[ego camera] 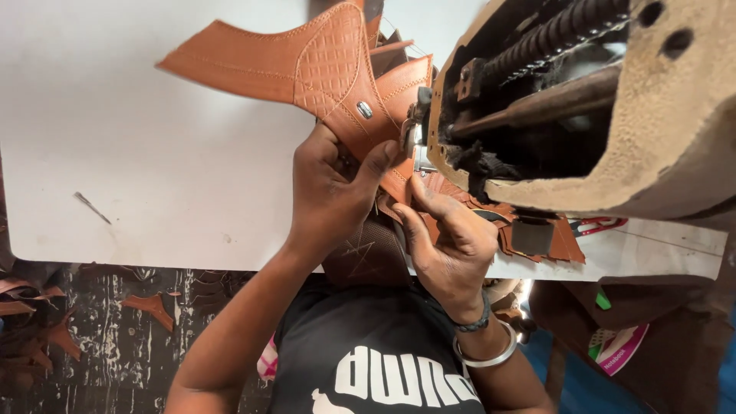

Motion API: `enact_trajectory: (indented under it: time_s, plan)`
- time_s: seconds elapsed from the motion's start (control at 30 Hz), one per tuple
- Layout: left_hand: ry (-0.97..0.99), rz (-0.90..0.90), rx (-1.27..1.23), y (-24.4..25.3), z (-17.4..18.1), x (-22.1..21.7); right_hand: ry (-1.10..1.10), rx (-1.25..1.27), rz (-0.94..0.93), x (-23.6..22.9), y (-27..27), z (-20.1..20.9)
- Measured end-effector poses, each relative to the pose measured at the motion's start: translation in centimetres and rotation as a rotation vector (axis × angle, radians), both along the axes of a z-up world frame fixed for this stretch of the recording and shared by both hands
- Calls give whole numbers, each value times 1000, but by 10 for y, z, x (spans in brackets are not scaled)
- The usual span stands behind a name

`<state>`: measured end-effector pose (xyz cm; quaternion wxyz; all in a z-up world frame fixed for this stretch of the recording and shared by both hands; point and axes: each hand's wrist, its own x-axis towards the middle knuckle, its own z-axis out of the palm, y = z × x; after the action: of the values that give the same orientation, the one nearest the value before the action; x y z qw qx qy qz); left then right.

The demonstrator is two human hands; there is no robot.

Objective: Stitching together leather components to manufacture shoes using an industrial sewing machine.

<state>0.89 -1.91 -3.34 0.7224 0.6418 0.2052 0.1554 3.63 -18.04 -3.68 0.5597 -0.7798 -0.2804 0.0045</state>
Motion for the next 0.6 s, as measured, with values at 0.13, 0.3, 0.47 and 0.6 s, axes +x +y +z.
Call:
enact_trajectory:
  time_s: [0.13, 0.3, 0.47, 0.6]
  plan:
    - [-134, 22, 8, 4, -1, 12, -44, -19, -25, 5, 5, 3]
    - [-24, 8, 261, 14, 1, 37, 76, 79, 18, 14, 7, 9]
    - [-119, 65, 204, 15, -1, 52, 27, 14, 24, 16, 2, 10]
    - [-143, 69, 145, 12, -9, 48, -53, -26, 69, 14, 0, 6]
